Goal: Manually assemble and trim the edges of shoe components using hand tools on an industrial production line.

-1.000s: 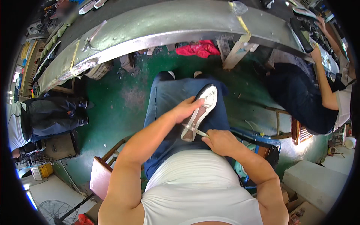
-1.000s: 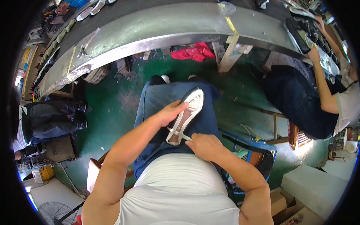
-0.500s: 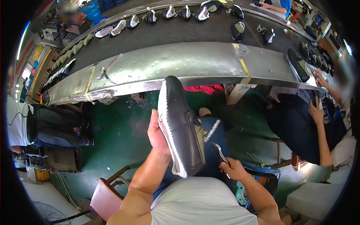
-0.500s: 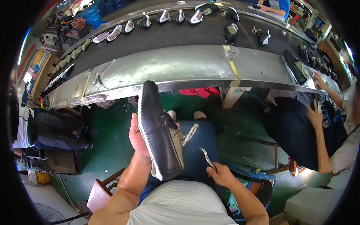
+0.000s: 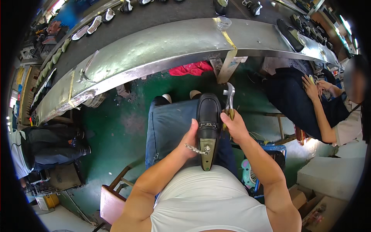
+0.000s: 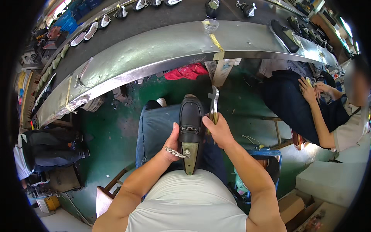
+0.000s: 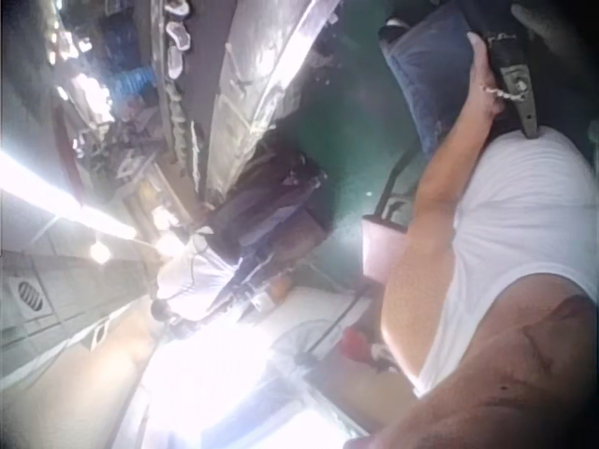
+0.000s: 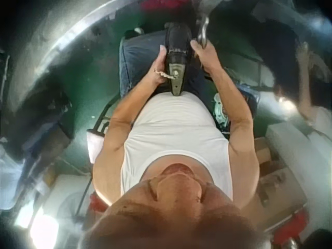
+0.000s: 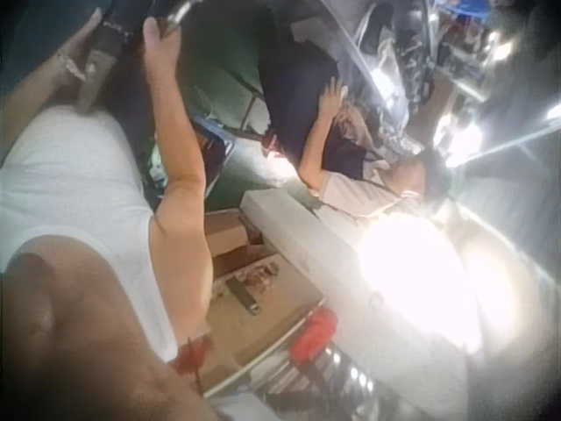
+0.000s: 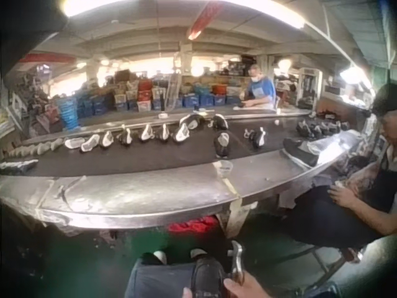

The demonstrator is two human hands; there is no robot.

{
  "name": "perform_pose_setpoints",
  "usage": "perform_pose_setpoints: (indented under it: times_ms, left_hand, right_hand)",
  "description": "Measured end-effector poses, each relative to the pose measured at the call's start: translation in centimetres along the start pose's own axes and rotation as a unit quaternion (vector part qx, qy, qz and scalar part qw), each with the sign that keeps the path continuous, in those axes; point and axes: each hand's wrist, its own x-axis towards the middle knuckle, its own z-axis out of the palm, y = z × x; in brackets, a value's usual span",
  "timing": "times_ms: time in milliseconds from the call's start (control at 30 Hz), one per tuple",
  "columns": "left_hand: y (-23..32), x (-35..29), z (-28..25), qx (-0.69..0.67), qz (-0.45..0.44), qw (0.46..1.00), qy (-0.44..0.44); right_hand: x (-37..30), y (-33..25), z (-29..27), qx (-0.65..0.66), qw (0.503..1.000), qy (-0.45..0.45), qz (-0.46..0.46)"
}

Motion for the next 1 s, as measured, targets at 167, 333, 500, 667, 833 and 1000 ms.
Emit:
perform_pose_setpoints:
  times_ms: [167,333,500,667,833,1000]
  left_hand:
    - [-0.1,-1.0,0.7,0.048,0.012,0.999,0.012]
    - [-0.1,-2.5,1.0,0.030,0.021,0.999,0.029]
    - [0.6,-2.6,1.0,0.016,0.057,0.995,0.084]
    - [2.8,-3.1,0.9,0.069,0.068,0.993,0.061]
    - [2.5,-3.0,0.7,0.082,0.047,0.992,0.086]
    - [1.6,-2.9,1.6,0.058,0.140,0.979,0.137]
  right_hand:
    - [0.0,-1.1,0.7,-0.012,0.996,-0.091,0.006]
    - [-0.1,-1.8,1.5,-0.036,0.989,-0.143,0.018]
    - [0.0,-1.3,2.5,-0.004,0.985,-0.169,0.018]
    - [0.0,-1.4,2.5,-0.014,0.982,-0.186,0.009]
    - [0.3,-0.1,2.1,-0.063,0.983,-0.165,-0.055]
    - [-0.5,-1.2,2.1,-0.171,0.974,-0.137,-0.054]
